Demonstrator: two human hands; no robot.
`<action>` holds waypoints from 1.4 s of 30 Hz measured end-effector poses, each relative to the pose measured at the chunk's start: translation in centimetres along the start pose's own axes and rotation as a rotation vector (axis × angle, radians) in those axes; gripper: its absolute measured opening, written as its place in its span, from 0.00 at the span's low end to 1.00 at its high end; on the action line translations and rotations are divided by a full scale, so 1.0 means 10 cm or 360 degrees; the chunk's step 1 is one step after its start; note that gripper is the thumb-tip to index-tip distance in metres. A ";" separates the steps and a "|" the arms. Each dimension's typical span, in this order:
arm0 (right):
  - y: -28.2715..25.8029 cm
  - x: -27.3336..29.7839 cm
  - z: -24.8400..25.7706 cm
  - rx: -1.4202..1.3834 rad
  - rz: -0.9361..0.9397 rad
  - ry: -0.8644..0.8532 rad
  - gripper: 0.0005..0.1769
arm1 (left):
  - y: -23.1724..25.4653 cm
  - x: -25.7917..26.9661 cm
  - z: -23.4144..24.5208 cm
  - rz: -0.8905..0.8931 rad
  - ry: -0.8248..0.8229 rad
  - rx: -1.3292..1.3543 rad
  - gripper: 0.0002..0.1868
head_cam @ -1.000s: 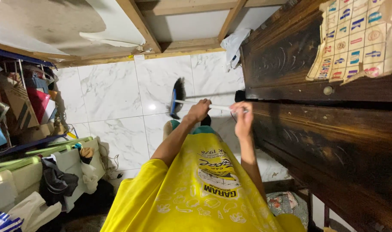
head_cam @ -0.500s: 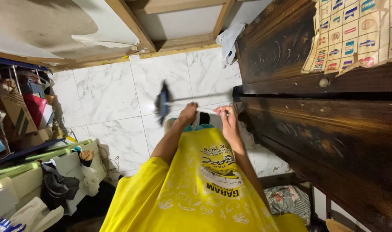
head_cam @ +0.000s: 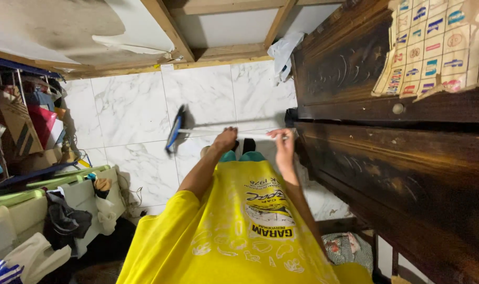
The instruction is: Repairing a broom handle by wrapping it with tape.
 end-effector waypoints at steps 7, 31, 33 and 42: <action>-0.39 0.00 -0.29 0.0025 0.0137 -0.0265 0.06 | -0.01 -0.10 -0.01 0.0420 -0.0218 0.0158 0.20; -0.36 -0.24 -0.57 0.0323 0.0292 -0.0399 0.05 | 0.08 -0.03 0.66 0.0217 0.0193 0.0212 0.11; -0.67 -0.31 -0.51 0.0257 0.0365 -0.0406 0.06 | 0.55 -0.12 1.24 0.0273 0.0056 0.0293 0.13; 0.23 -0.44 -0.90 -0.0076 0.0136 -0.0206 0.08 | -0.63 0.51 0.80 0.0531 0.0085 0.0180 0.16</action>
Point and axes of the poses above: each hand's wrist, its own x-axis away from the middle knuckle, its own z-axis out of the back of the hand, y = z × x, the point moved 4 cm from there along -x, towards the middle knuckle, and after that the axes turned 4 degrees about -y, right-handed, at the moved point
